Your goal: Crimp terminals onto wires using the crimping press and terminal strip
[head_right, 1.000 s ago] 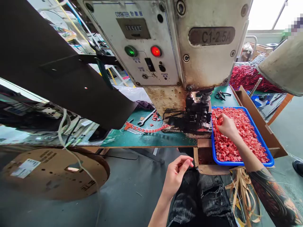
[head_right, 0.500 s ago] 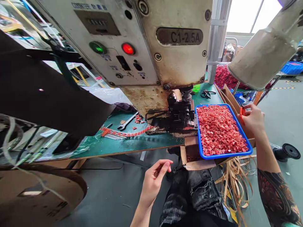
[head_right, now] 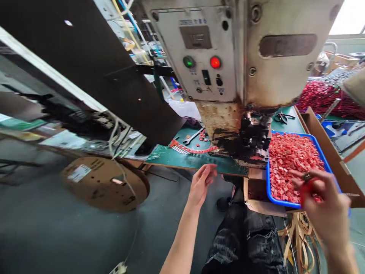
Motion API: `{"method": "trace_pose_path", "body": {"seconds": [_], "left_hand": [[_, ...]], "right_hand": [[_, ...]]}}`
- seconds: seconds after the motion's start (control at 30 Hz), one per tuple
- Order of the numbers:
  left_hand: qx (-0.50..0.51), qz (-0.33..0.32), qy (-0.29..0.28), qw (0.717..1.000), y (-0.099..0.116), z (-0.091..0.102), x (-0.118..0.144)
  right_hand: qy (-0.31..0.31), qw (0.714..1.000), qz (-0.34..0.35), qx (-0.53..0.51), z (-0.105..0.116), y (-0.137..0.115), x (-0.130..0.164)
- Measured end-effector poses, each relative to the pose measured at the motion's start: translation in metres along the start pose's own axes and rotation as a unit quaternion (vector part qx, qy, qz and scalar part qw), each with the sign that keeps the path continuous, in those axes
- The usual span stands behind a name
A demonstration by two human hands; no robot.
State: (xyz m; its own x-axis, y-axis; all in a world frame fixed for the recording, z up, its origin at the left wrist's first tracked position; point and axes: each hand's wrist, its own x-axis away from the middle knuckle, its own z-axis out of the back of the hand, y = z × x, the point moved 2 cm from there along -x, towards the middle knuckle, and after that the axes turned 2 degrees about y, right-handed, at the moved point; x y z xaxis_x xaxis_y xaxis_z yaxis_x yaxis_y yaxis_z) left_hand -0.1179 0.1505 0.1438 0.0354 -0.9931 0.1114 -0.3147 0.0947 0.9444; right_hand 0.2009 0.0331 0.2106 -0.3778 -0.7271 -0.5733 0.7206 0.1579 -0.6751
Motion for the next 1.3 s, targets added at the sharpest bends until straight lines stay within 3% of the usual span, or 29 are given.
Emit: {"method": "trace_pose_path", "body": {"seconds": [0.1,0.17,0.23,0.33,0.5,0.7,1.07,1.2,1.3], "left_hand": [[0.109,0.040,0.019,0.993,0.000,-0.009,-0.024],[0.172,0.092,0.022,0.981,0.001,-0.018,-0.036],[0.217,0.132,0.019,0.967,0.002,-0.027,-0.046],[0.242,0.161,0.026,0.957,0.003,-0.039,-0.058],[0.219,0.113,0.021,0.969,0.000,-0.050,-0.075],[0.177,0.054,0.003,0.983,0.001,-0.054,-0.082],[0.121,0.021,0.088,0.989,0.003,-0.057,-0.088],[0.095,0.012,0.119,0.988,0.006,-0.061,-0.092],[0.030,0.024,0.078,0.996,0.011,-0.049,-0.090]], "right_hand": [[-0.060,0.992,0.109,-0.033,-0.074,-0.060,0.028],[-0.049,0.989,0.135,-0.036,-0.120,-0.082,0.027],[-0.009,0.992,0.121,-0.024,-0.155,-0.088,0.015],[0.042,0.996,0.082,0.005,-0.180,-0.081,-0.002],[0.042,0.997,0.044,0.040,-0.186,-0.071,-0.005],[-0.027,0.994,0.017,0.109,-0.186,-0.071,-0.009],[-0.079,0.988,0.010,0.130,-0.183,-0.077,-0.019],[-0.099,0.992,0.040,0.062,-0.162,-0.079,-0.016],[-0.167,0.984,0.067,0.009,-0.139,-0.083,-0.007]]}}
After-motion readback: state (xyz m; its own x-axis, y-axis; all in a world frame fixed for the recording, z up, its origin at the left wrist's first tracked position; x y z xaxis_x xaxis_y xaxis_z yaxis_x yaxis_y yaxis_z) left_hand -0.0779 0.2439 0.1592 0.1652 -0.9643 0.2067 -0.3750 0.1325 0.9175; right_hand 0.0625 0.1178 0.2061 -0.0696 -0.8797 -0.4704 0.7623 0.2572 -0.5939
